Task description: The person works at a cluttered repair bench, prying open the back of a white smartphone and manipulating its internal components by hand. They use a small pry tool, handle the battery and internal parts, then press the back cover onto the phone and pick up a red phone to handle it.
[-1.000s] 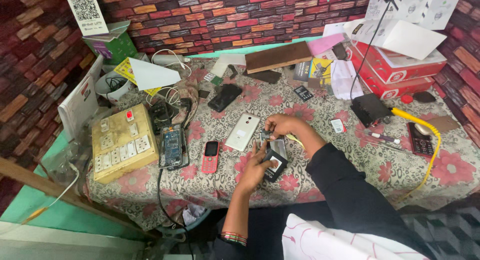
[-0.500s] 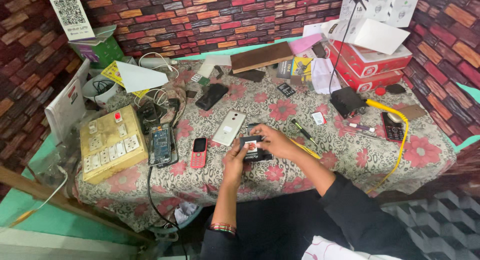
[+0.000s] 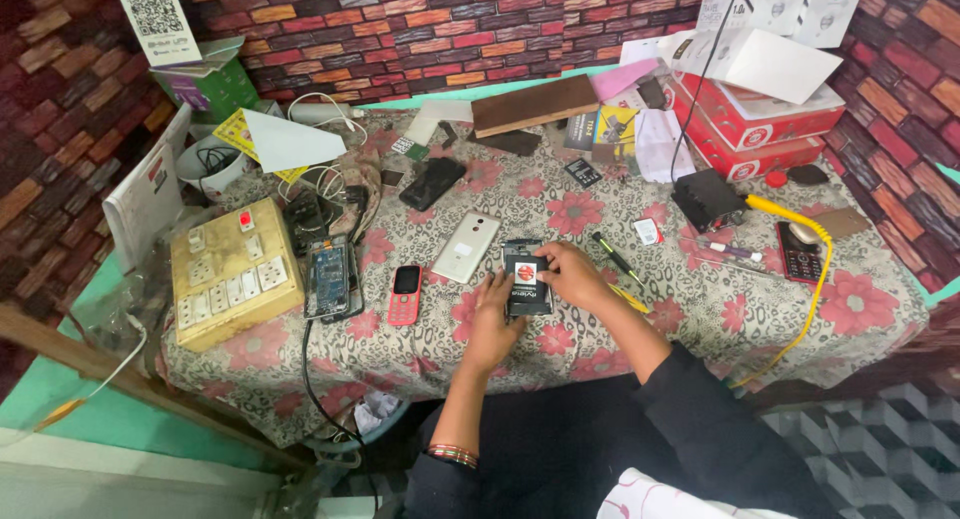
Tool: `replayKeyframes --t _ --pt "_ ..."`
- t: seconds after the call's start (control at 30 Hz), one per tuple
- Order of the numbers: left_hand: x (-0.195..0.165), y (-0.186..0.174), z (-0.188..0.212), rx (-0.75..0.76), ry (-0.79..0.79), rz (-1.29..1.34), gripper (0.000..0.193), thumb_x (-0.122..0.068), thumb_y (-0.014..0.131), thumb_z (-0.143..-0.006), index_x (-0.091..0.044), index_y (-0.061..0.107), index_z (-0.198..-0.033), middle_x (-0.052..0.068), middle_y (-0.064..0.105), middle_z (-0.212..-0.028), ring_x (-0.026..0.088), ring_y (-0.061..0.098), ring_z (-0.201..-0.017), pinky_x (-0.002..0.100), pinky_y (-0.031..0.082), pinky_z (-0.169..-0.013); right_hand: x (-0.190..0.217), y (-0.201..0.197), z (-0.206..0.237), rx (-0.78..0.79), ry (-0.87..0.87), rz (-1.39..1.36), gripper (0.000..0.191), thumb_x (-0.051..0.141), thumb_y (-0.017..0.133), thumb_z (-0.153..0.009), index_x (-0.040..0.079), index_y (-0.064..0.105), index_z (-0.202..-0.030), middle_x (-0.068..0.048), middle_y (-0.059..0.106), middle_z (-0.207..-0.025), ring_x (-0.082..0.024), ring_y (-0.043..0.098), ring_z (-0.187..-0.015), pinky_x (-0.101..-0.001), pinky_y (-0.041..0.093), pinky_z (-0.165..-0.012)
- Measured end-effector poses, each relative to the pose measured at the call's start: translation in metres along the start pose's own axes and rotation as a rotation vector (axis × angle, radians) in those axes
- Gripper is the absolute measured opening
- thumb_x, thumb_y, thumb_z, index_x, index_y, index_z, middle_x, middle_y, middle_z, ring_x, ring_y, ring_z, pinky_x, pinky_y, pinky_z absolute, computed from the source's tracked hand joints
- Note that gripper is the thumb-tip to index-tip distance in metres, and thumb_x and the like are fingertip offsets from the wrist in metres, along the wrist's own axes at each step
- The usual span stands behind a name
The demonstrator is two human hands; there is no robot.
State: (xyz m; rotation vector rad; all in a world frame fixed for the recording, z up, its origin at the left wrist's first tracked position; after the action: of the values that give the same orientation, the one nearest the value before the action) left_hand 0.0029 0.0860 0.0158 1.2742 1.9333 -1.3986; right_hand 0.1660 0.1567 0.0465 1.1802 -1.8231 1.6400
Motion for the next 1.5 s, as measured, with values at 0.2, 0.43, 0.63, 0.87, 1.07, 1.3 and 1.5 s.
replayKeyframes --t 0.2,0.43,0.63,0.87,1.07,1.3,1.5 --pt "-0.003 -0.002 0.0 -0.015 -0.023 0.007 0.086 -0.002 0.084 -0.069 -0.001 0.048 -0.148 0.024 0.045 -0.157 0.041 0.032 -0.15 0.046 0.029 -0.122 0.005 0.001 0.003 0.037 0.044 -0.247 0.04 0.003 0.078 -0.084 0.004 0.058 -0.118 -0.009 0.074 -0.097 -0.015 0.069 -0.081 -0.0297 0.056 -0.07" --pt "-0.003 0.001 0.0 -0.052 -0.168 0.51 0.104 0.001 0.076 -0.073 -0.003 0.018 -0.16 0.025 0.041 -0.156 0.03 0.05 -0.14 0.037 0.044 -0.113 -0.014 -0.008 0.016 -0.185 0.238 -0.716 0.045 0.001 0.073 -0.09 0.004 0.043 -0.123 -0.015 0.068 -0.108 -0.022 0.071 -0.086 -0.0364 0.058 -0.067" --pt "0.005 0.001 0.0 -0.091 -0.157 0.382 0.088 -0.002 0.079 -0.079 0.0 0.034 -0.155 0.028 0.04 -0.157 0.031 0.05 -0.142 0.037 0.045 -0.114 -0.019 0.006 0.052 -0.274 0.405 -1.231 0.082 -0.009 0.063 -0.081 0.025 0.03 -0.146 -0.011 0.063 -0.113 -0.022 0.068 -0.097 -0.0434 0.062 -0.087" --pt "0.005 -0.002 0.003 -0.09 -0.158 0.048 0.08 -0.013 0.084 -0.074 -0.003 0.051 -0.146 0.032 0.042 -0.153 0.041 0.042 -0.144 0.044 0.039 -0.115 -0.031 0.019 0.062 -0.318 0.334 -1.205 0.063 -0.006 0.068 -0.087 -0.001 0.043 -0.144 -0.012 0.063 -0.119 -0.022 0.068 -0.106 -0.0436 0.058 -0.093" --pt "-0.004 -0.001 0.003 -0.097 -0.042 0.054 0.076 -0.015 0.084 -0.075 -0.003 0.052 -0.144 0.028 0.058 -0.145 0.043 0.038 -0.148 0.046 0.036 -0.116 -0.027 0.031 0.068 -0.315 0.32 -0.891 0.064 -0.004 0.068 -0.088 0.001 0.048 -0.148 -0.014 0.072 -0.104 -0.019 0.071 -0.089 -0.0325 0.059 -0.083" --pt "0.009 -0.001 0.005 -0.146 -0.159 0.13 0.058 -0.016 0.079 -0.082 -0.004 0.062 -0.136 0.023 0.057 -0.142 0.038 0.045 -0.145 0.043 0.045 -0.109 -0.017 0.035 0.071 -0.292 0.217 -0.479 0.044 0.011 0.067 -0.094 0.009 0.065 -0.138 -0.001 0.073 -0.099 -0.006 0.061 -0.076 -0.0253 0.054 -0.069" --pt "0.014 0.0 0.003 -0.204 -0.075 0.126 0.04 -0.011 0.071 -0.09 0.001 0.067 -0.129 0.022 0.065 -0.138 0.038 0.049 -0.141 0.044 0.038 -0.115 -0.025 0.031 0.07 -0.212 0.282 -0.246 0.04 0.015 0.071 -0.094 0.018 0.07 -0.135 -0.008 0.067 -0.082 -0.009 0.054 -0.058 -0.0295 0.048 -0.056"
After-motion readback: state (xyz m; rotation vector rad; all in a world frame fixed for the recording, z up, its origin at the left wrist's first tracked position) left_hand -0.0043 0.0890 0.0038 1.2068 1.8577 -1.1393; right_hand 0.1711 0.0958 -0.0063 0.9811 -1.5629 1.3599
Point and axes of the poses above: each hand's wrist, its own z-axis away from the middle knuckle, its own y-axis out of the palm, x = y × z, the point moved 6 cm from there along -z, towards the middle knuckle
